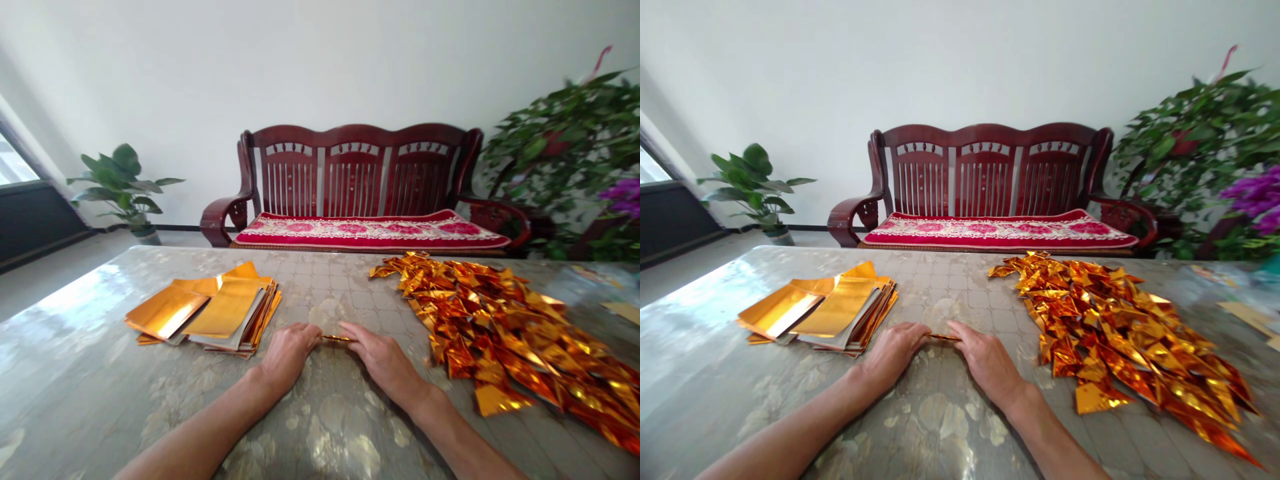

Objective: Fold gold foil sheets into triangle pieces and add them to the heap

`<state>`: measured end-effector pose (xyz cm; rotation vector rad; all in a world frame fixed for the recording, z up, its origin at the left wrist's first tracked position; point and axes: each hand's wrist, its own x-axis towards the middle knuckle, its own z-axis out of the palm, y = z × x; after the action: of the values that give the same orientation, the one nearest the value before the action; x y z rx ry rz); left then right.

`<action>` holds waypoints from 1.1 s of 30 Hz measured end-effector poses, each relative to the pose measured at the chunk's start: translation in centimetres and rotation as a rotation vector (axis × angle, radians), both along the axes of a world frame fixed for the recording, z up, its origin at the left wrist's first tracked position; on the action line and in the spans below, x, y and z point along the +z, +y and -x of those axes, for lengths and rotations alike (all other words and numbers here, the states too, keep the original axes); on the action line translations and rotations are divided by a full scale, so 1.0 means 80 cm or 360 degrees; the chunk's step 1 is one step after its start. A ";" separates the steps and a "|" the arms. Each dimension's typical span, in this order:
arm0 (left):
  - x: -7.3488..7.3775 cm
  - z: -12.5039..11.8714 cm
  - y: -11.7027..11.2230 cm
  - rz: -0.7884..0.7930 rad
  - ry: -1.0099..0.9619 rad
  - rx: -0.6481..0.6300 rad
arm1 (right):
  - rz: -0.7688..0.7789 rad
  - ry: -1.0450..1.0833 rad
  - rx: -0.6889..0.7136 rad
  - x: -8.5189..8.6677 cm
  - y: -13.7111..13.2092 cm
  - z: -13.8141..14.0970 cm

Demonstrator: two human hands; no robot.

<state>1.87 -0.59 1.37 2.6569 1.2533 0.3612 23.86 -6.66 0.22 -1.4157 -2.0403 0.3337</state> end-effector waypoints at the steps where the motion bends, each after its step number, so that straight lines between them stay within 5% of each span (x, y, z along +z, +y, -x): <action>1: 0.000 0.001 0.000 0.0005 0.0020 0.0002 | -0.0027 -0.0061 -0.0019 -0.001 0.001 -0.001; 8: 0.008 0.000 0.001 0.0008 0.0119 0.0031 | -0.0137 -0.0346 -0.0109 -0.003 0.001 -0.008; 21: 0.011 0.001 0.004 -0.0020 0.0154 -0.0018 | -0.0156 -0.0312 -0.0036 0.002 0.001 -0.008; 33: -0.006 -0.001 0.000 -0.0092 -0.0193 -0.0178 | -0.0184 -0.0183 -0.0008 0.000 0.003 -0.001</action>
<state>1.95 -0.56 0.91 2.6928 1.0697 0.5399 23.93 -6.41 0.25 -1.3974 -2.1109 0.1321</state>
